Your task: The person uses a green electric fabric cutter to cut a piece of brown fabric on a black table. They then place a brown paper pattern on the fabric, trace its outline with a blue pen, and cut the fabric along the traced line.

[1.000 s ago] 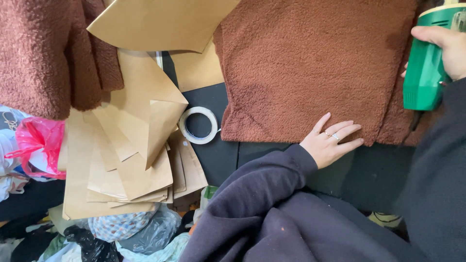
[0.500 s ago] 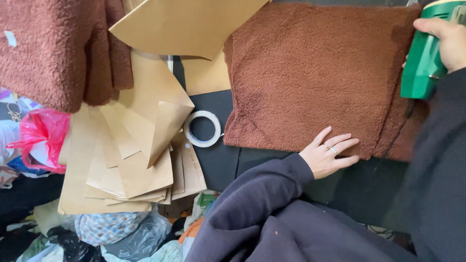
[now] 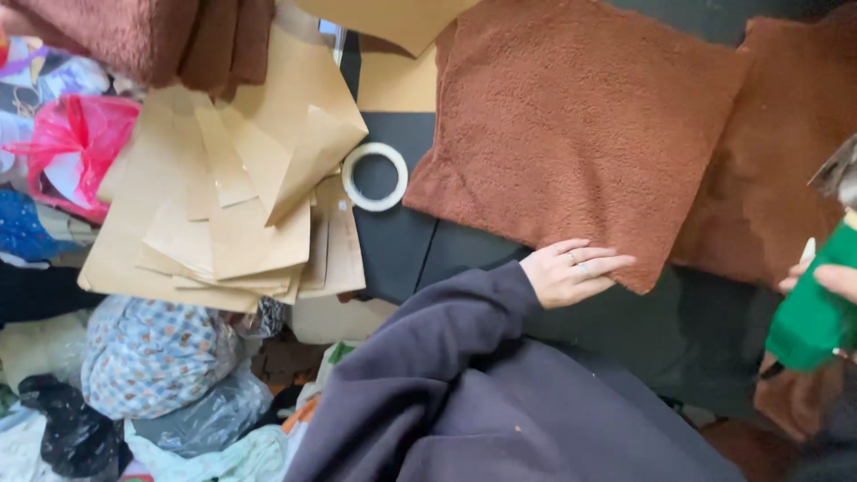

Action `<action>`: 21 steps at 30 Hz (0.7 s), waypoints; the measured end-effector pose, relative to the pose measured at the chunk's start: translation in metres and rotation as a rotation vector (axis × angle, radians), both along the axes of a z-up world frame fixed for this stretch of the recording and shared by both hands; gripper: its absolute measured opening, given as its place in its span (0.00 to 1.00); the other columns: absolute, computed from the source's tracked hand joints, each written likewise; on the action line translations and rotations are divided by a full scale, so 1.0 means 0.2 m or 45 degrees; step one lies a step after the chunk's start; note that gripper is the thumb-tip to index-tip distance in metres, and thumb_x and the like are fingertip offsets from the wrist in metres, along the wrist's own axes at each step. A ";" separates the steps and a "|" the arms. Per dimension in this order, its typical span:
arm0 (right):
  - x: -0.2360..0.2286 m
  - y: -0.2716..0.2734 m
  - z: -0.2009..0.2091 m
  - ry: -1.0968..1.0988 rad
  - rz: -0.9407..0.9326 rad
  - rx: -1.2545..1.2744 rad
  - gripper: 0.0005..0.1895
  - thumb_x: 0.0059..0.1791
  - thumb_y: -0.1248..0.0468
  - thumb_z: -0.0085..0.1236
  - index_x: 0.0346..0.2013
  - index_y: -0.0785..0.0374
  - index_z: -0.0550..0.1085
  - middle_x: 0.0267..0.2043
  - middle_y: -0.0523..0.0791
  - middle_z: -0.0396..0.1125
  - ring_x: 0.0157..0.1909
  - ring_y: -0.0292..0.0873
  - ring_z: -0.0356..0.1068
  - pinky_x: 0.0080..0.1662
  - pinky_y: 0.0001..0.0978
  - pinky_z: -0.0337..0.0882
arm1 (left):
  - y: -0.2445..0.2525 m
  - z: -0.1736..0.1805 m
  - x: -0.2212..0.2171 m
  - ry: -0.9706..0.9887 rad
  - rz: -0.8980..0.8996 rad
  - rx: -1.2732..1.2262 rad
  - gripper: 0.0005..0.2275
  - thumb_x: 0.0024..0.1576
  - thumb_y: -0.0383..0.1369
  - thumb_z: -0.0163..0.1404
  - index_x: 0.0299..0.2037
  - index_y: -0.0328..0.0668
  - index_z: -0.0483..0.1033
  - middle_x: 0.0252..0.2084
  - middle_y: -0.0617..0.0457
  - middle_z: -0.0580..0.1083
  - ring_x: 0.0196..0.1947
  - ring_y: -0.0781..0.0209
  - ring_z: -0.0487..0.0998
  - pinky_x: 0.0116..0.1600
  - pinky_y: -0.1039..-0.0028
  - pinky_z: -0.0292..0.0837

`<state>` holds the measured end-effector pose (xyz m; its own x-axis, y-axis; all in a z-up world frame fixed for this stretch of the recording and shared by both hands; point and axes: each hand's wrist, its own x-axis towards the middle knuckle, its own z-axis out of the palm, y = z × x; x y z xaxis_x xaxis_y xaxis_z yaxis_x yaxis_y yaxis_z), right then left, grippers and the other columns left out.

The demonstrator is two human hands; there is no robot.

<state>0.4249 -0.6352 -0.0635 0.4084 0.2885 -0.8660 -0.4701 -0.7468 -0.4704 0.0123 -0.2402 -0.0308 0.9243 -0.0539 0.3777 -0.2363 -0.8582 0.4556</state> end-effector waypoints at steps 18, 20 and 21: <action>-1.00 0.17 0.52 -0.456 1.641 -0.541 0.36 0.37 0.50 0.76 0.58 0.49 0.75 0.46 0.43 0.77 0.46 0.44 0.79 0.52 0.36 0.76 | 0.11 0.30 -0.64 0.536 1.481 0.049 0.28 0.56 0.47 0.56 0.68 0.59 0.65 0.74 0.50 0.57 0.75 0.45 0.55 0.70 0.32 0.44; -0.92 0.07 0.37 -0.441 1.600 -0.293 0.36 0.34 0.45 0.72 0.54 0.50 0.75 0.43 0.43 0.75 0.45 0.45 0.78 0.50 0.38 0.77 | 0.13 0.33 -0.67 0.886 1.711 0.095 0.38 0.52 0.58 0.54 0.72 0.55 0.58 0.76 0.43 0.49 0.75 0.41 0.46 0.70 0.30 0.43; -0.93 0.12 0.37 -0.439 1.604 -0.290 0.36 0.34 0.45 0.72 0.54 0.50 0.75 0.43 0.43 0.75 0.45 0.45 0.78 0.50 0.38 0.77 | 0.05 0.28 -0.69 0.889 1.716 0.096 0.38 0.52 0.58 0.54 0.72 0.55 0.58 0.76 0.43 0.49 0.75 0.41 0.46 0.70 0.30 0.43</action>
